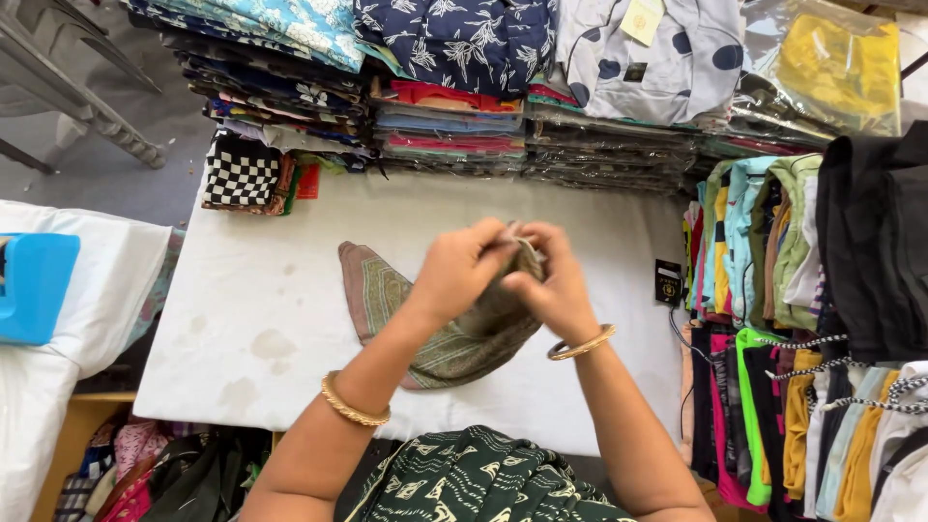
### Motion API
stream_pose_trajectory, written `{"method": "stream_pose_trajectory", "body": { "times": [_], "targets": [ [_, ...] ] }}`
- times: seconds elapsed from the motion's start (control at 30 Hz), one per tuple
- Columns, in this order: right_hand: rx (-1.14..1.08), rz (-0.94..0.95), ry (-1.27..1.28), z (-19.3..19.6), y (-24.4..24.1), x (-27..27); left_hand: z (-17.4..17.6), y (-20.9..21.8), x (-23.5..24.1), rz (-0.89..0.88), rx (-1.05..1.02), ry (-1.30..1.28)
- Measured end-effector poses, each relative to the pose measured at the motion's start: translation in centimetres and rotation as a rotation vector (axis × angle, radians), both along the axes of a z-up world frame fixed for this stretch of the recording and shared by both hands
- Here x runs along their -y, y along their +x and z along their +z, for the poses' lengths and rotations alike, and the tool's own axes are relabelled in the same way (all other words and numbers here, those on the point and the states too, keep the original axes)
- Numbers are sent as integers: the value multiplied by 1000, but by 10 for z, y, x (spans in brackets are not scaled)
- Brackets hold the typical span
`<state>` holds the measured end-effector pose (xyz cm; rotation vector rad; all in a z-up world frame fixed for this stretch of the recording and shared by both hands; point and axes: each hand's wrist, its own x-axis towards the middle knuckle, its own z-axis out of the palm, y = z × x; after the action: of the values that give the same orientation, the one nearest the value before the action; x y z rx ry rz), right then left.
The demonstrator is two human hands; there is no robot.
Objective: The person folds several pieces of patterned fabric on a white table. They unfold each item, smooth it out, and fold it into a compact rectangle before stacking it with the others. The items include a checkered cloth, a brown patterned cloth, a dark green floral cloth, a red patterned cloth, a pink patterned cloth, and a green paisley cloth.
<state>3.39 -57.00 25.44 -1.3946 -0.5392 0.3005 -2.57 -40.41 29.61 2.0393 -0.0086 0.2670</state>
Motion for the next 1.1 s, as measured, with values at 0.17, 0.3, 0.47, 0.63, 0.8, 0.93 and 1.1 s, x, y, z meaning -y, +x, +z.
{"method": "stream_pose_trajectory", "body": {
  "times": [0.17, 0.3, 0.47, 0.63, 0.8, 0.93, 1.1],
  "targets": [
    [191, 50, -653, -107, -13, -7, 32, -11, -33, 145, 225, -74],
    [313, -222, -938, -215, 45, 44, 20, 1, -94, 392, 428, -67],
    [715, -669, -564, -93, 114, 93, -4, 34, -166, 565, 489, 35],
    [858, -860, -489, 32, 92, 121, 22, 34, -186, 492, 620, -459],
    [791, -600, -555, 28, 44, 149, 6, -18, -183, 296, 672, -266],
    [561, -421, -559, -49, 28, 165, -49, -80, -197, 251, 399, -443],
    [214, -94, -638, -138, 12, 162, -125, -145, -237, 342, -227, -425]
  ]
}}
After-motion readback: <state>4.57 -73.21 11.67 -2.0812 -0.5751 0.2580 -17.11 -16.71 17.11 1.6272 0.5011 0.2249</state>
